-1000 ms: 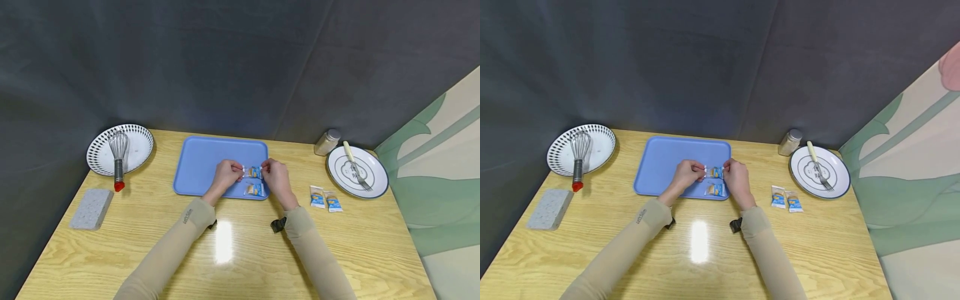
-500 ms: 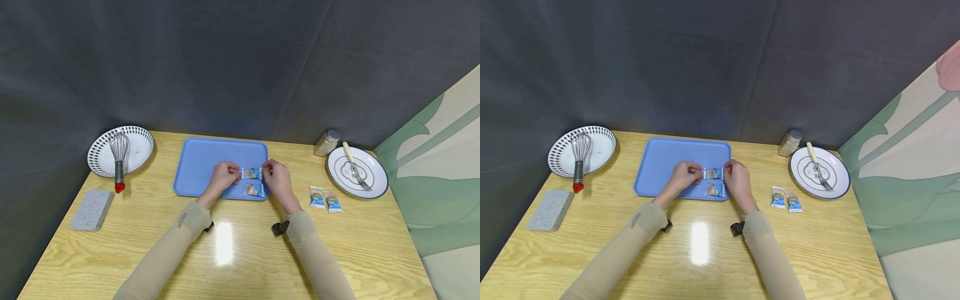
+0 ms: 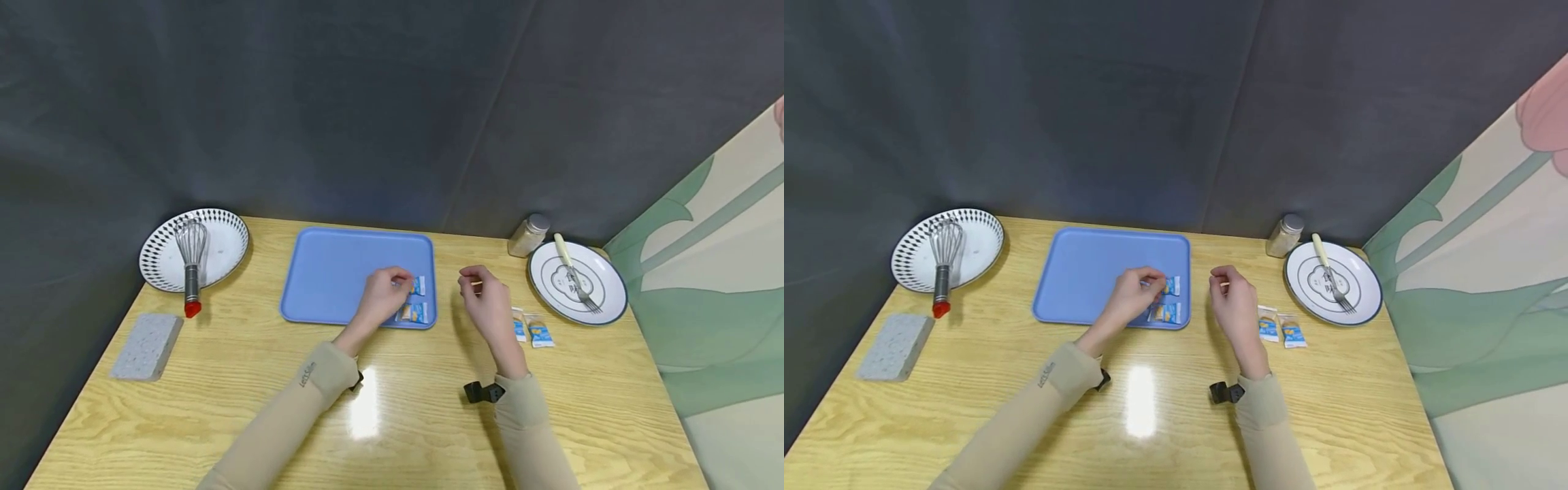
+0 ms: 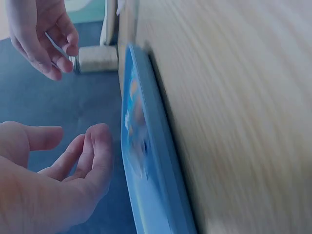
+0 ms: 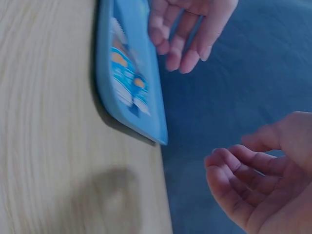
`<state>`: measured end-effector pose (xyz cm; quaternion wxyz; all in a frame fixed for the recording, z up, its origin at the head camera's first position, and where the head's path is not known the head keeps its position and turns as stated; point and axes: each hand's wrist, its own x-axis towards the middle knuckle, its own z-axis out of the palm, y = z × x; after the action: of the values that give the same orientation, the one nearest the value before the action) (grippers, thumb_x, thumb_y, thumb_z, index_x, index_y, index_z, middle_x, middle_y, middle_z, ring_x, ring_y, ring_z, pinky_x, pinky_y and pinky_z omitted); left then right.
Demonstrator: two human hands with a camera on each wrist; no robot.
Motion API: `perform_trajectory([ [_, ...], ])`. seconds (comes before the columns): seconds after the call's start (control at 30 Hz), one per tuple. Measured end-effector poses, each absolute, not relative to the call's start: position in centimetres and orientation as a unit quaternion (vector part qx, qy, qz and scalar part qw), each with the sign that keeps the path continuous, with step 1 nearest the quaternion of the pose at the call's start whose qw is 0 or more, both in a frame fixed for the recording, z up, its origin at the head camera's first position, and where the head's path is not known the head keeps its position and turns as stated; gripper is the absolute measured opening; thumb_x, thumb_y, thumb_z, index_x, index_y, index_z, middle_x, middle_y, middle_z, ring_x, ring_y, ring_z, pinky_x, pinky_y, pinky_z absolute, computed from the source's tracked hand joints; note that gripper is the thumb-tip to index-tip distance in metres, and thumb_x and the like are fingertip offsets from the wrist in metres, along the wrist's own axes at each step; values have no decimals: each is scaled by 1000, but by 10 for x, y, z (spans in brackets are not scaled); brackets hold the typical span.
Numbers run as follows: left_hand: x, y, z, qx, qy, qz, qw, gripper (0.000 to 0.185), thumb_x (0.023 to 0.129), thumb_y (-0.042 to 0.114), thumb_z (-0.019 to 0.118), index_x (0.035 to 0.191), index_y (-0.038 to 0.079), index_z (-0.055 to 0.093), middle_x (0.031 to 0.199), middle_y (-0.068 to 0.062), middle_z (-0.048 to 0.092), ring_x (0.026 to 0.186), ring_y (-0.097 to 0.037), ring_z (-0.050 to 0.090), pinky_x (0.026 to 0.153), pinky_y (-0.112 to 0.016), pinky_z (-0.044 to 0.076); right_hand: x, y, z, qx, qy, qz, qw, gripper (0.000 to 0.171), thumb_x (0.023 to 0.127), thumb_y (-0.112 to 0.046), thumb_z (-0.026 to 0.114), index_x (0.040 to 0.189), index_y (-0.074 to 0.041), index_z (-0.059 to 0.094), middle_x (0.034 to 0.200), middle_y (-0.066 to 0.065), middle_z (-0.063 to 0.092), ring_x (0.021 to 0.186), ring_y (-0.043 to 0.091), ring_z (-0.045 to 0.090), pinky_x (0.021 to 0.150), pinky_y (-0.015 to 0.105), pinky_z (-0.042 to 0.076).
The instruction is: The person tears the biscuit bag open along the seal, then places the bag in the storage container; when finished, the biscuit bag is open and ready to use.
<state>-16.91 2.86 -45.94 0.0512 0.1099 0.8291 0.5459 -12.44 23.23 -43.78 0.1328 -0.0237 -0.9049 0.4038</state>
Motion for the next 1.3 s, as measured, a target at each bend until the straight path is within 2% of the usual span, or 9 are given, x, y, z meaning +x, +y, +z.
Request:
perform_trajectory([
  [0.17,-155,50,-457,133,816,557,75,23,106,10,65,119,-4,78,105,-13,78,94,-27,77,85,-35,59,-110,252,-434,-63,-900,414,116,22,108,-4,59,122,9,69,106,24,72,92,38,73,76,18,53],
  [0.27,-148,65,-455,148,805,567,92,24,108,10,62,121,-4,76,109,-13,77,100,-29,76,86,-35,60,-101,264,-435,-85,-897,417,118,24,108,-4,59,124,10,68,109,26,71,95,40,72,75,11,46],
  [0.33,-144,76,-454,156,799,570,106,25,109,11,61,123,-4,75,111,-12,76,101,-29,76,86,-34,59,-95,272,-437,-97,-900,405,131,24,107,-4,59,124,11,68,110,27,72,96,42,72,77,13,48],
  [0.43,-137,92,-455,165,794,570,134,28,110,14,59,126,-3,74,116,-11,76,103,-26,75,87,-31,58,-87,284,-441,-116,-906,379,147,23,106,-4,61,123,10,69,109,27,72,97,43,72,82,27,55],
  [0.67,-121,133,-467,193,792,547,191,33,109,15,61,134,-5,68,124,-13,75,111,-23,73,94,-24,56,-72,306,-458,-133,-916,342,162,20,102,-1,65,117,12,70,104,27,74,92,46,74,75,22,53],
  [0.77,-115,145,-473,194,791,538,216,36,110,18,61,138,-4,67,129,-14,73,118,-22,71,97,-24,55,-69,310,-463,-131,-918,335,164,19,99,3,66,115,15,69,102,30,73,90,48,74,78,44,61],
  [0.87,-111,155,-476,189,788,536,236,38,110,20,62,141,-2,66,134,-12,71,122,-20,69,98,-24,54,-68,313,-466,-129,-920,332,166,21,98,6,67,116,17,67,104,33,72,89,50,74,80,57,61],
  [1.07,-107,172,-475,187,795,530,228,37,107,21,65,138,2,70,135,-8,72,123,-15,68,98,-21,53,-71,318,-467,-121,-935,302,139,27,100,4,63,121,22,63,115,40,67,95,54,72,86,64,57],
  [1.3,-104,181,-476,193,788,546,210,32,106,18,67,134,3,74,131,-8,74,115,-14,72,92,-18,53,-75,319,-468,-123,-946,289,74,32,101,5,59,127,25,58,118,43,63,102,56,68,90,64,55],
])
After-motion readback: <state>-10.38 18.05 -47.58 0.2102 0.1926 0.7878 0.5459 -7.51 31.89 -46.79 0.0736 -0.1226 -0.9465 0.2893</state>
